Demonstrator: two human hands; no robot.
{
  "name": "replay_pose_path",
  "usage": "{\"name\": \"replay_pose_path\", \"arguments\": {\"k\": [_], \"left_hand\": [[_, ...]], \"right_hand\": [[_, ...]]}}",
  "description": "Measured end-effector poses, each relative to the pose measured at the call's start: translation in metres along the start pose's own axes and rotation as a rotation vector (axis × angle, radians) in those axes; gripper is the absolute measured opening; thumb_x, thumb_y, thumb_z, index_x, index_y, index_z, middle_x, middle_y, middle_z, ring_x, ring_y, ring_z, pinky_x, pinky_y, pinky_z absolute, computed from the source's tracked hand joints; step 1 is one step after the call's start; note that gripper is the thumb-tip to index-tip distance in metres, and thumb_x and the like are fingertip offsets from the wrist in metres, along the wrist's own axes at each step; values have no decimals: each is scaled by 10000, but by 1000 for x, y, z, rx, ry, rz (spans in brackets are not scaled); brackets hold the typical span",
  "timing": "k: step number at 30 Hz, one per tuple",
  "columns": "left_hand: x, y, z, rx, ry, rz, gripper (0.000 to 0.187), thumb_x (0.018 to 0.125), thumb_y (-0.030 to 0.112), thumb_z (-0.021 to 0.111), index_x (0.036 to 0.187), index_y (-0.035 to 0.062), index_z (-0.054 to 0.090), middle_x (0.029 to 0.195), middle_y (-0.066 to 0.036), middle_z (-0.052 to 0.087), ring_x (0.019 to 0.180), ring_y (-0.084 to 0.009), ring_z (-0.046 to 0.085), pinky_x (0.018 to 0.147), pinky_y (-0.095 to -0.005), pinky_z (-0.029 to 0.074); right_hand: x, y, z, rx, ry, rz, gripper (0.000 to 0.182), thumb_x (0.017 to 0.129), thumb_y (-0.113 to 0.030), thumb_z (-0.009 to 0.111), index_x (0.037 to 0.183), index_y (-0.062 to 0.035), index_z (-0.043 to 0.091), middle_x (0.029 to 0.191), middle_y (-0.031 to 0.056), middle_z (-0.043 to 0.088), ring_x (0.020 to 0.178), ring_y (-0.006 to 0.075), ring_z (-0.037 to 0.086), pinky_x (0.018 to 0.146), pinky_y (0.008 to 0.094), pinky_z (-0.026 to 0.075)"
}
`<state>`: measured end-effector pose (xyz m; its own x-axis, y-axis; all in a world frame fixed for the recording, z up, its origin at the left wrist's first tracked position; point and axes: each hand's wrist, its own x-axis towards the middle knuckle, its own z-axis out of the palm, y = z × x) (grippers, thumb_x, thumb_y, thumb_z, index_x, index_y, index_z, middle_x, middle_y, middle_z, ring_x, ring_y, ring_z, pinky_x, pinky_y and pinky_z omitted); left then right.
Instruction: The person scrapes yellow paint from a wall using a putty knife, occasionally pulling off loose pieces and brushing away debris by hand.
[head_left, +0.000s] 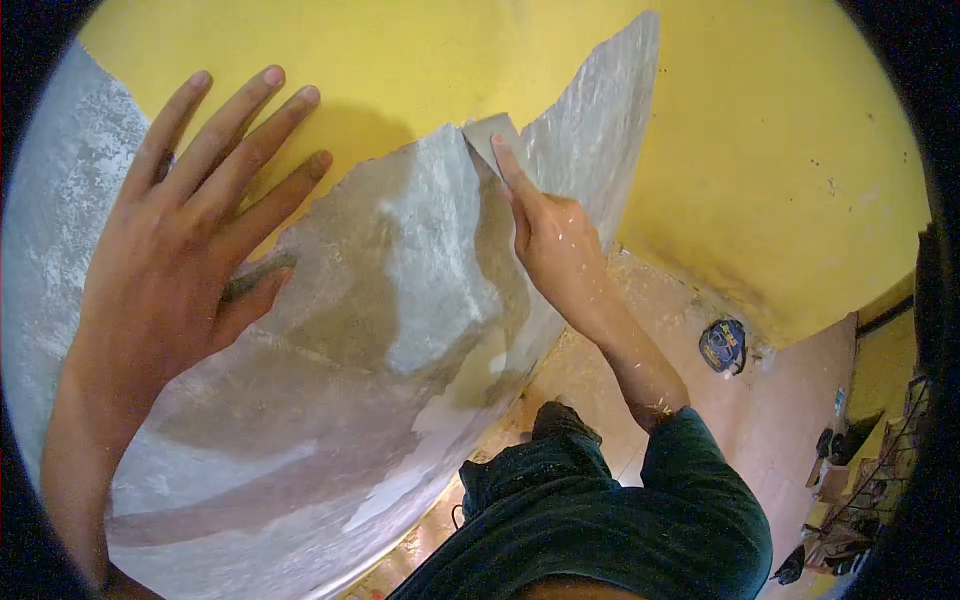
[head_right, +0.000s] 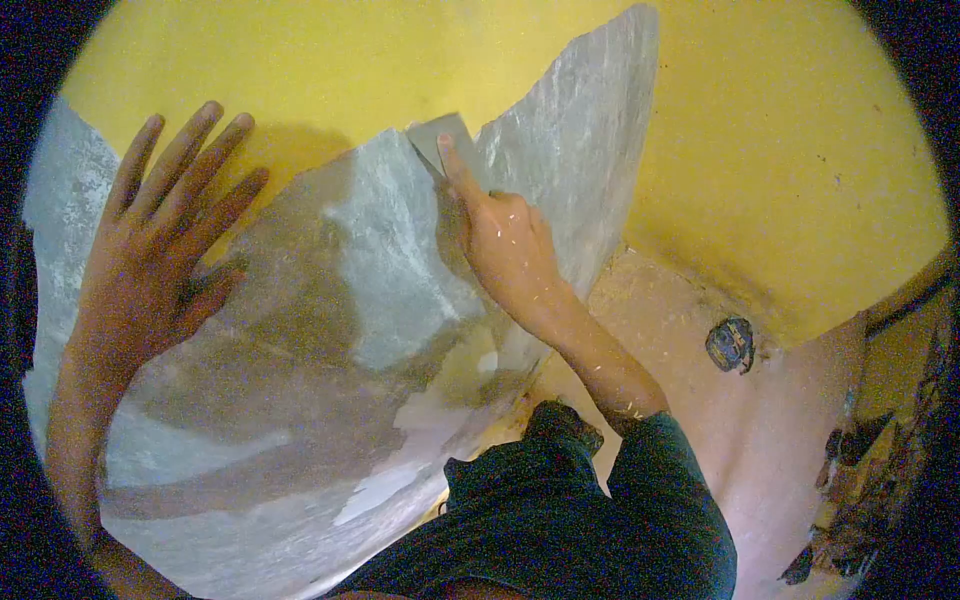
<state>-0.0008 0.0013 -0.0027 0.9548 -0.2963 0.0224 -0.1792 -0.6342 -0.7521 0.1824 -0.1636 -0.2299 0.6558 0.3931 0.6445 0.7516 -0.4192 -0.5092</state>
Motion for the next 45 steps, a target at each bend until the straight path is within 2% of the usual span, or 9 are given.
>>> {"name": "replay_pose_path", "arguments": {"k": [2, 5, 12, 15, 17, 20, 27, 29, 45], "left_hand": [[0, 1, -2, 10, 0, 0, 768, 702, 319, 743, 1413, 114, 539, 1615, -121, 323, 1523, -332, 221, 1254, -548, 136], [0, 0, 0, 4, 2, 6, 771, 698, 314, 746, 1413, 113, 539, 1613, -124, 326, 1523, -334, 222, 1253, -551, 139], [0, 1, 0, -14, 10, 16, 771, 685, 281, 755, 1406, 112, 545, 1610, -126, 330, 1519, -336, 232, 1250, -552, 154], [2, 0, -2, 2, 9, 5, 761, 688, 271, 756, 1404, 118, 548, 1610, -123, 331, 1520, -331, 232, 1251, -547, 156], [0, -1, -1, -18, 14, 17, 755, 689, 258, 756, 1403, 124, 549, 1610, -120, 332, 1520, -327, 232, 1252, -544, 157], [2, 0, -1, -21, 9, 9, 755, 685, 258, 760, 1398, 123, 552, 1609, -121, 333, 1519, -327, 236, 1252, -542, 158], [-2, -2, 1, -52, 40, 19, 762, 679, 282, 755, 1396, 122, 555, 1608, -124, 334, 1518, -329, 238, 1254, -542, 148], [0, 1, 1, -10, 12, -2, 761, 681, 279, 751, 1399, 123, 554, 1610, -125, 331, 1518, -331, 237, 1254, -545, 147], [0, 2, 1, -27, 13, 1, 744, 705, 266, 760, 1406, 130, 553, 1617, -115, 319, 1525, -325, 218, 1255, -538, 149]], "right_hand": [[-16, 5, 4, 18, -74, 0, 639, 965, -54, 585, 1548, -211, 376, 643, 246, 586, 577, 425, 598, 548, 501, 459], [0, 5, 9, 87, 58, -66, 636, 969, -54, 581, 1550, -213, 374, 642, 251, 583, 575, 426, 595, 544, 497, 456], [-10, 3, 3, 65, -45, -3, 623, 966, -45, 577, 1542, -189, 387, 629, 254, 577, 569, 424, 594, 543, 491, 455], [2, -7, -3, 118, 45, -48, 629, 963, -36, 577, 1543, -187, 386, 616, 253, 565, 564, 426, 591, 549, 498, 456], [-13, 3, 8, 88, -44, -5, 627, 963, -28, 572, 1541, -189, 388, 623, 260, 560, 567, 428, 594, 552, 501, 454], [-1, -5, 2, 165, 45, -59, 616, 970, -31, 568, 1539, -191, 392, 630, 266, 561, 572, 428, 600, 551, 500, 450], [-9, 9, 9, 132, -19, 19, 597, 980, -57, 575, 1535, -197, 403, 631, 266, 565, 573, 438, 595, 551, 499, 451], [7, -1, 0, 101, 62, -14, 590, 984, -66, 573, 1534, -196, 405, 641, 264, 572, 571, 445, 589, 552, 497, 452], [5, -6, 5, 139, 72, 34, 550, 995, -96, 564, 1521, -168, 422, 627, 269, 567, 564, 455, 585, 547, 507, 455]]}}
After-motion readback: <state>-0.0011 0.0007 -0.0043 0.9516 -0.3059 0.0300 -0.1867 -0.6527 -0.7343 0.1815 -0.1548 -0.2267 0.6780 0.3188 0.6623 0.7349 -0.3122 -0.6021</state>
